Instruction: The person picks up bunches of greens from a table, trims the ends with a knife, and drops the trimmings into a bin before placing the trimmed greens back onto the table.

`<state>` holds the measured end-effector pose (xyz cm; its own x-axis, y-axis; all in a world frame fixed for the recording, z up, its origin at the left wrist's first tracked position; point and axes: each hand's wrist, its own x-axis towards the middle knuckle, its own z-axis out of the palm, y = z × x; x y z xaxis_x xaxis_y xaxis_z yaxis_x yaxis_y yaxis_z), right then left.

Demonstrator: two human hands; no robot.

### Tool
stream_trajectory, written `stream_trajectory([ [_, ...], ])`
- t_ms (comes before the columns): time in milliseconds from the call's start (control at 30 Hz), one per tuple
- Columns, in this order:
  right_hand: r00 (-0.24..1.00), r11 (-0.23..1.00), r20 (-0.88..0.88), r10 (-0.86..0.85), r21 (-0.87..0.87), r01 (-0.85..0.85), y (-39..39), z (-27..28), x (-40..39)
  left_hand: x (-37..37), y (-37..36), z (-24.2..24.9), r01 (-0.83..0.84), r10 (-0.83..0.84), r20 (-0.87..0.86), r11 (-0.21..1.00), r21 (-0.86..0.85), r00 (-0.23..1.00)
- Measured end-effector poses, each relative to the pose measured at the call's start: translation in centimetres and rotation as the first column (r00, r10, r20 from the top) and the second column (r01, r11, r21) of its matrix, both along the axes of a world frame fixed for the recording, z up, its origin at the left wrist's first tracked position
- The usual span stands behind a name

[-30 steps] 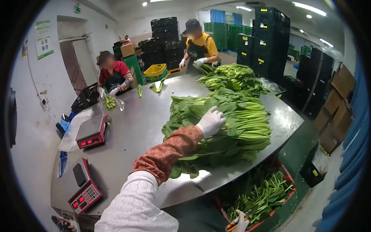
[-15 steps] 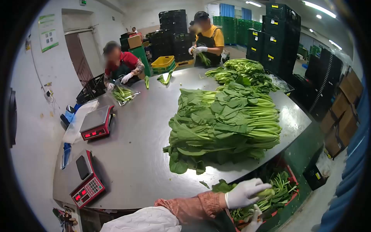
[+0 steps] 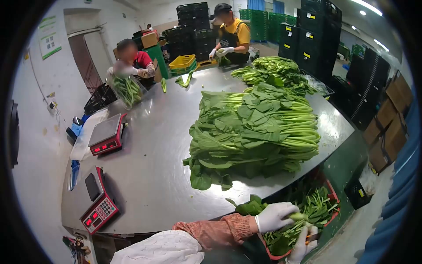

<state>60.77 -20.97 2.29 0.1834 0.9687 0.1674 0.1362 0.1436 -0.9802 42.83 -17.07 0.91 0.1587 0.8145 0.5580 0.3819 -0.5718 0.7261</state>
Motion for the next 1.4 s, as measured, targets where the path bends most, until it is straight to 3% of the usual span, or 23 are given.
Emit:
stream_trajectory([
  [33,0.997,0.995,-0.061,-0.056,0.075,0.060,0.5,-0.4,0.2,-0.3,0.1,0.1,-0.099,0.099,0.004,0.995,0.010,0.995],
  [67,0.979,0.988,-0.137,-0.151,0.025,0.155,0.7,-0.2,1.1,-1.2,0.5,0.3,-0.132,0.128,-0.051,0.987,-0.096,0.991],
  [100,0.957,0.966,-0.148,-0.248,0.043,0.256,1.1,0.4,1.8,-1.9,0.9,0.0,-0.130,0.142,0.071,0.979,-0.155,0.987],
  [133,0.974,0.973,-0.083,-0.211,0.078,0.218,1.1,0.9,3.3,-2.4,1.4,-0.2,-0.116,0.158,0.189,0.969,-0.217,0.969],
  [200,0.942,0.948,-0.180,-0.283,0.093,0.303,2.7,-0.2,5.3,-3.4,2.3,0.2,0.088,0.045,0.363,0.936,-0.342,0.931],
  [267,0.970,0.977,0.118,-0.211,-0.010,0.214,3.1,2.4,4.4,-3.4,2.1,1.0,0.191,-0.033,0.417,0.920,-0.343,0.908],
  [300,0.951,0.958,0.207,-0.231,0.222,0.184,5.7,-1.7,6.1,-3.3,2.0,1.2,0.235,-0.071,0.430,0.910,-0.341,0.900],
  [367,0.950,0.981,0.273,-0.155,0.158,0.114,5.0,-2.1,6.2,-3.0,1.6,2.2,0.260,-0.089,0.408,0.884,-0.387,0.909],
  [400,0.946,0.990,0.305,-0.113,0.119,0.080,4.7,-2.0,5.7,-2.6,1.4,2.2,0.310,-0.085,0.495,0.867,-0.391,0.865],
  [467,0.953,0.998,0.300,-0.044,-0.027,0.055,3.7,-2.0,4.8,-2.8,1.1,2.1,0.335,-0.060,0.470,0.780,-0.528,0.881],
  [533,0.951,0.999,0.310,0.014,-0.042,-0.001,3.8,-3.4,4.8,-2.5,1.3,1.3,0.370,-0.070,0.483,0.741,-0.560,0.873],
  [567,0.946,1.000,0.322,0.028,-0.015,-0.024,3.7,-4.0,4.9,-2.3,1.3,0.8,0.277,-0.084,0.402,0.849,-0.451,0.912],
  [633,0.916,1.000,0.400,0.019,-0.010,-0.016,2.8,-1.9,4.2,-2.0,1.0,1.8,0.357,-0.080,0.478,0.773,-0.524,0.875],
  [800,0.847,0.982,0.530,0.030,0.140,-0.123,3.2,-1.3,3.0,-1.9,1.1,1.1,0.294,-0.092,0.402,0.829,-0.476,0.911],
  [833,0.850,0.987,0.526,0.037,0.116,-0.115,3.3,-1.5,2.9,-2.0,1.1,1.4,0.316,-0.092,0.396,0.773,-0.549,0.913],
  [933,0.849,0.993,0.519,0.103,-0.004,-0.119,3.0,-1.0,2.7,-2.0,1.3,1.0,0.389,-0.141,0.454,0.762,-0.517,0.880],
  [1133,0.856,0.989,0.503,0.121,0.015,-0.149,2.8,-1.3,2.3,-1.9,0.3,1.6,0.191,-0.091,0.228,0.864,-0.467,0.969],
  [1167,0.835,0.976,0.544,0.081,0.126,-0.177,3.1,-1.8,2.5,-1.9,0.6,1.1,0.154,-0.094,0.144,0.852,-0.500,0.985],
  [1267,0.845,0.962,0.528,0.078,0.183,-0.204,2.7,-0.1,1.8,-1.8,0.0,1.7,0.133,-0.055,0.224,0.928,-0.347,0.973],
  [1300,0.810,0.976,0.586,0.033,0.157,-0.153,2.5,0.4,1.6,-2.0,0.1,2.1,0.087,-0.047,0.141,0.951,-0.296,0.989],
  [1333,0.836,0.986,0.546,0.064,0.094,-0.137,2.1,1.0,1.5,-1.9,0.0,2.0,0.209,-0.029,0.337,0.834,-0.510,0.941],
  [1367,0.840,0.966,0.543,-0.004,0.219,-0.137,2.2,0.0,1.8,-1.6,0.1,0.9,0.223,-0.027,0.367,0.834,-0.504,0.930],
  [1400,0.845,0.971,0.534,-0.004,0.205,-0.125,1.8,0.6,1.8,-2.4,-0.4,4.5,0.059,-0.051,0.029,0.901,-0.429,0.998],
])
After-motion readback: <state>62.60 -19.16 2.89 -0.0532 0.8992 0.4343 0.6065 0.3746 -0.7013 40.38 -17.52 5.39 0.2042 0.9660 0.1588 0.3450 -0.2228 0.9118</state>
